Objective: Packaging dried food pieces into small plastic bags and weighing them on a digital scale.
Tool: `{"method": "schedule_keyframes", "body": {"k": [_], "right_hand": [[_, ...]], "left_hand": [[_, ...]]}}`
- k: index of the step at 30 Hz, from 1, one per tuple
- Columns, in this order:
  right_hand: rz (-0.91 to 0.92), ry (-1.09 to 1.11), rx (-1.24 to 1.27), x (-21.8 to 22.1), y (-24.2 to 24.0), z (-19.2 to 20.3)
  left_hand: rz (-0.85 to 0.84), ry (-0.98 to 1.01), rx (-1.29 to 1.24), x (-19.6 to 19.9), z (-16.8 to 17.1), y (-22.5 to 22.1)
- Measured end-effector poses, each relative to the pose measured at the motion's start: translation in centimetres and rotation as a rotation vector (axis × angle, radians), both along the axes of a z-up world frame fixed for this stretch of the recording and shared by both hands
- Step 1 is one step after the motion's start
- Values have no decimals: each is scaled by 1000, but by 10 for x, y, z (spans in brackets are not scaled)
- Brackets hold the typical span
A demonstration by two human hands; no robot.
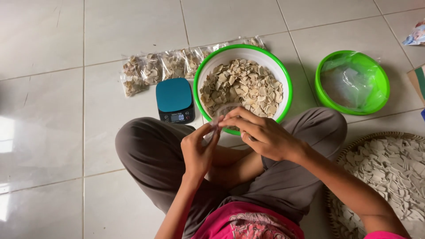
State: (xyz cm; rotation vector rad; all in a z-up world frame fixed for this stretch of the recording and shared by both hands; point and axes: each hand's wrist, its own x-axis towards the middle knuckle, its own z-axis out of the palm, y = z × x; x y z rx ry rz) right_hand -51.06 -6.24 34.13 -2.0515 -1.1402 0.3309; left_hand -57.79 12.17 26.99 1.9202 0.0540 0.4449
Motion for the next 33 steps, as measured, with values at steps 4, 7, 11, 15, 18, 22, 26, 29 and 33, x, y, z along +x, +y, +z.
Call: {"method": "schedule_keyframes", "body": {"k": [4,7,11,15,18,22,26,29,33], "right_hand": [[-37,134,-8,14,-4,-11],[-67,153,-41,21,-12,-37],[-48,60,-158,28,-19,-67],[-66,70,-171,29,-9,-56],[-226,21,-125,19,-28,-172],[-91,245,43,29,-12,-59],[-123,221,55,37,-13,-73],[-191,91,-72,44,-17,-89],[-246,70,-166,48,-15,-77]], "left_hand": [[-119,-28,36,16,19,0],[-245,-39,65,28,17,-1],[-379,-54,126,38,12,-7],[-497,-93,270,49,0,-5],[-529,-109,282,60,2,-5],[-226,-94,-144,92,-23,-5],[-284,-139,-867,129,-82,-16],[-402,-126,-1022,135,-80,-46],[-165,58,-1186,157,-122,-66]]}}
